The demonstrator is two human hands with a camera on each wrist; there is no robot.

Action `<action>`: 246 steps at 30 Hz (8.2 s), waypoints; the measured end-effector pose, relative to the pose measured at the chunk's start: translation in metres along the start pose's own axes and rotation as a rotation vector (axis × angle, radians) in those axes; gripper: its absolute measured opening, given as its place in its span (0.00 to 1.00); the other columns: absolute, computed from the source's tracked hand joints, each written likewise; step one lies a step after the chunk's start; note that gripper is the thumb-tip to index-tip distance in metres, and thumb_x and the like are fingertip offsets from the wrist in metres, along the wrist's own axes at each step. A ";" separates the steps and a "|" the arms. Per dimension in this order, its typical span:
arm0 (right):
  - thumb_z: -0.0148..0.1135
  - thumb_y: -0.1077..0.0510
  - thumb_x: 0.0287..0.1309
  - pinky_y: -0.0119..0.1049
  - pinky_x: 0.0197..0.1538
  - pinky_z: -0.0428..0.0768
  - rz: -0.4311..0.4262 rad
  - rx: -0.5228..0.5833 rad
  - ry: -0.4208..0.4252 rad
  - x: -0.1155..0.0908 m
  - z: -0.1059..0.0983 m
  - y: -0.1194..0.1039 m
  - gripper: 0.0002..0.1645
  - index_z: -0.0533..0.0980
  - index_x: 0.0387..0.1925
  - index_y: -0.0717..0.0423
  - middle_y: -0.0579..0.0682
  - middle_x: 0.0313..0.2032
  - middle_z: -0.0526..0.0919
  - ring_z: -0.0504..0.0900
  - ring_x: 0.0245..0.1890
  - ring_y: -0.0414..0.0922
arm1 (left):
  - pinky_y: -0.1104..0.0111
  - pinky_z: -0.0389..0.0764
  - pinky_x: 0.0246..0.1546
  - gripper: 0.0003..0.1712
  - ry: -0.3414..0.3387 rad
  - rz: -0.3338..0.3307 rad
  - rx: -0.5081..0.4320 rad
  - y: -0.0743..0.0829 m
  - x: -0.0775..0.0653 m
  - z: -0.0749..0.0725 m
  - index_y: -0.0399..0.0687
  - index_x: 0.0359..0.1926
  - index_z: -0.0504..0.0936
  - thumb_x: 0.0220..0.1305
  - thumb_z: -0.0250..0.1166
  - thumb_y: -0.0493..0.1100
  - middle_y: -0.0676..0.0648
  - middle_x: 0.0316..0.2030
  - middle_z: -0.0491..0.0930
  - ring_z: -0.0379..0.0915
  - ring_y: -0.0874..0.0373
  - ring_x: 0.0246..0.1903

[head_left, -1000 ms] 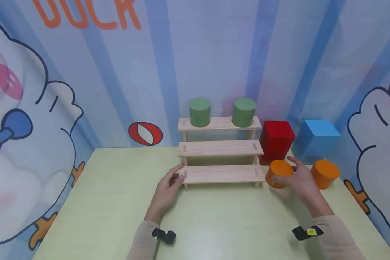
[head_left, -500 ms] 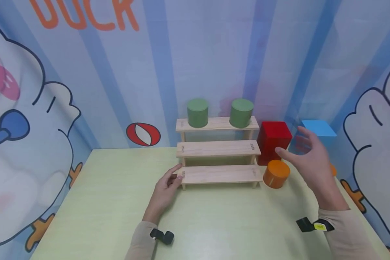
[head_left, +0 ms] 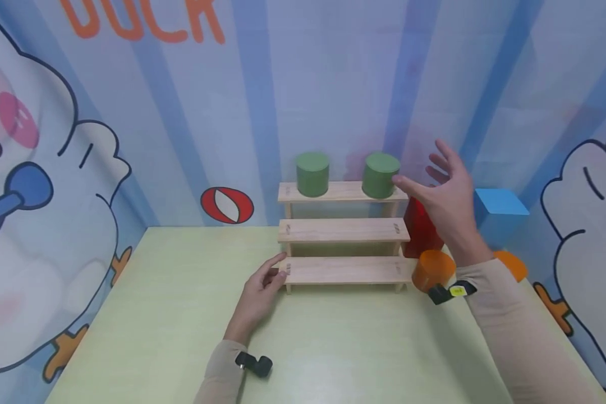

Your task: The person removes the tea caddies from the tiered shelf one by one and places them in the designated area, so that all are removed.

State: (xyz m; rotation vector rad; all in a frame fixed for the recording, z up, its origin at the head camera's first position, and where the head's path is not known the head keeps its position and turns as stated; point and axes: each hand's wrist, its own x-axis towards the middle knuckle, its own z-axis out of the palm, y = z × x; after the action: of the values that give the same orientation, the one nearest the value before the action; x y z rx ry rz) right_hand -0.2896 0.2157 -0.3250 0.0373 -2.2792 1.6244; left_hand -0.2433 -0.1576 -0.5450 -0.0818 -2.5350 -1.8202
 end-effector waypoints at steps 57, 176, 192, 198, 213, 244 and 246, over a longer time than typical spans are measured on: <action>0.80 0.36 0.65 0.46 0.77 0.75 0.103 0.092 -0.040 0.057 0.067 0.035 0.54 0.67 0.83 0.48 0.54 0.76 0.74 0.73 0.73 0.50 | 0.52 0.81 0.64 0.27 -0.003 0.011 0.023 0.001 0.000 -0.004 0.78 0.79 0.75 0.86 0.63 0.52 0.47 0.60 0.85 0.80 0.52 0.60; 0.70 0.50 0.78 0.46 0.85 0.60 0.032 -0.144 0.298 -0.059 -0.132 -0.033 0.42 0.65 0.85 0.34 0.48 0.82 0.69 0.72 0.71 0.42 | 0.48 0.79 0.68 0.26 0.001 -0.003 0.048 -0.002 0.004 0.000 0.81 0.78 0.75 0.86 0.63 0.55 0.47 0.64 0.83 0.79 0.49 0.63; 0.64 0.44 0.81 0.52 0.86 0.55 0.269 -0.198 0.278 -0.091 -0.159 0.043 0.48 0.51 0.91 0.36 0.50 0.90 0.52 0.57 0.87 0.59 | 0.49 0.78 0.68 0.26 0.002 -0.023 0.039 0.002 0.003 0.001 0.79 0.78 0.76 0.85 0.63 0.54 0.45 0.63 0.83 0.79 0.48 0.63; 0.63 0.42 0.81 0.55 0.85 0.58 0.360 -0.238 0.297 -0.099 -0.162 0.061 0.49 0.51 0.91 0.42 0.55 0.89 0.52 0.58 0.86 0.62 | 0.49 0.79 0.68 0.26 0.005 -0.026 0.039 0.000 0.002 0.002 0.79 0.78 0.76 0.86 0.63 0.54 0.45 0.64 0.83 0.79 0.48 0.63; 0.71 0.42 0.75 0.46 0.79 0.72 0.480 -0.335 0.288 -0.120 -0.171 0.113 0.53 0.56 0.89 0.48 0.61 0.86 0.60 0.67 0.77 0.57 | 0.49 0.78 0.67 0.26 0.000 -0.032 0.035 0.002 0.001 0.001 0.80 0.79 0.75 0.86 0.63 0.55 0.44 0.64 0.82 0.79 0.48 0.62; 0.72 0.39 0.73 0.70 0.77 0.67 0.659 -0.341 0.117 -0.138 -0.171 0.178 0.64 0.46 0.89 0.63 0.72 0.86 0.49 0.58 0.80 0.71 | 0.50 0.79 0.68 0.26 -0.011 -0.024 0.036 0.004 0.002 0.001 0.81 0.78 0.75 0.86 0.63 0.55 0.48 0.64 0.83 0.79 0.50 0.63; 0.72 0.41 0.73 0.71 0.76 0.67 0.661 -0.346 0.116 -0.138 -0.169 0.177 0.63 0.46 0.89 0.63 0.73 0.86 0.50 0.59 0.79 0.71 | 0.50 0.79 0.68 0.26 -0.011 -0.023 0.035 0.003 0.002 0.000 0.81 0.78 0.75 0.86 0.63 0.54 0.48 0.64 0.83 0.79 0.50 0.63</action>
State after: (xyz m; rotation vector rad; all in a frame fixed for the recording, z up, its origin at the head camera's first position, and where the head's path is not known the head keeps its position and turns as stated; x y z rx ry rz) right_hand -0.1540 0.4090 -0.4780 -0.9547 -2.5938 1.4000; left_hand -0.2448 -0.1561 -0.5418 -0.0626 -2.5849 -1.7872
